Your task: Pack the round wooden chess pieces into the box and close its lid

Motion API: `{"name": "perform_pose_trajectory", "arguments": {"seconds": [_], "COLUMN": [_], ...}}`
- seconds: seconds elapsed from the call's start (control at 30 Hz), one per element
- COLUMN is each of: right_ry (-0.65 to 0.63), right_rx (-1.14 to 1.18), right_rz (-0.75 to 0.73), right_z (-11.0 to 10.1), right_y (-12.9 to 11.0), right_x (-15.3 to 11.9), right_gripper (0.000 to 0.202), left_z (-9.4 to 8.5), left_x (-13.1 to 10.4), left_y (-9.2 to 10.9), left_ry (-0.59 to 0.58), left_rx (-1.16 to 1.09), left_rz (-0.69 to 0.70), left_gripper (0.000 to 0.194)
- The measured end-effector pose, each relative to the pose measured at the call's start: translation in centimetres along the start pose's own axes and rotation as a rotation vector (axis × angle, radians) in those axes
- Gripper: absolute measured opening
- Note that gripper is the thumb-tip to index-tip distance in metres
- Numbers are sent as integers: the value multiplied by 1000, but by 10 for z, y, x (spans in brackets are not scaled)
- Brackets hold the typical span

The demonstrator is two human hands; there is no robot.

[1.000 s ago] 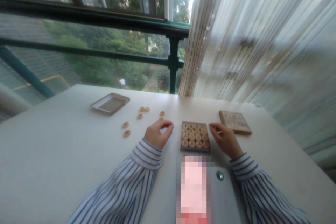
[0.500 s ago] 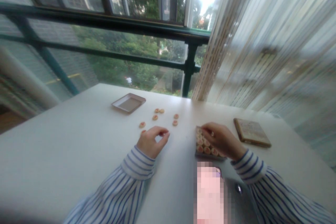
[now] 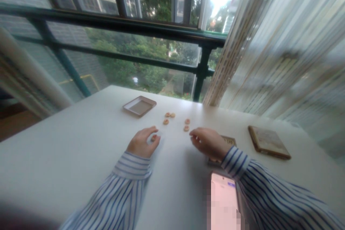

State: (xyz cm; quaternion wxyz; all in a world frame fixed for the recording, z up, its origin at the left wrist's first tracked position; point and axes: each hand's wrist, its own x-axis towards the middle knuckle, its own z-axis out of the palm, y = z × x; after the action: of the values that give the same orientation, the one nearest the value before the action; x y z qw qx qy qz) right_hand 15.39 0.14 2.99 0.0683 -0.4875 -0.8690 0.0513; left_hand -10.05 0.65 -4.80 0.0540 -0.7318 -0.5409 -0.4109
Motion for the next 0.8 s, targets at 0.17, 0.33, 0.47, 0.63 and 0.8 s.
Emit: {"name": "perform_pose_trajectory", "arguments": {"seconds": [0.17,0.33,0.47,0.63,0.8], "right_ry": [0,-45,-62,-83,-93], "right_rx": [15,37,33,30,28], "right_rz": [-60,-75,-106,-120,-118], "right_z": [9,16,21,25,25], "right_y": [-9,-22,-31,-35,-35], "right_x": [10,20,25,28,28], "right_gripper": [29,30,32,31,30], "left_z": [12,17,18,21,22], "left_x": [-12,-19,-20,-19,-18], "left_y": [-16,-22,-22,-23,-22], "left_ry": [1,-60,-80,-78,-61], "left_rx": [22,109,164,178,192], "left_rz": [-25,-70,-104,-118,-128], "left_gripper": [29,30,32,33,26]}}
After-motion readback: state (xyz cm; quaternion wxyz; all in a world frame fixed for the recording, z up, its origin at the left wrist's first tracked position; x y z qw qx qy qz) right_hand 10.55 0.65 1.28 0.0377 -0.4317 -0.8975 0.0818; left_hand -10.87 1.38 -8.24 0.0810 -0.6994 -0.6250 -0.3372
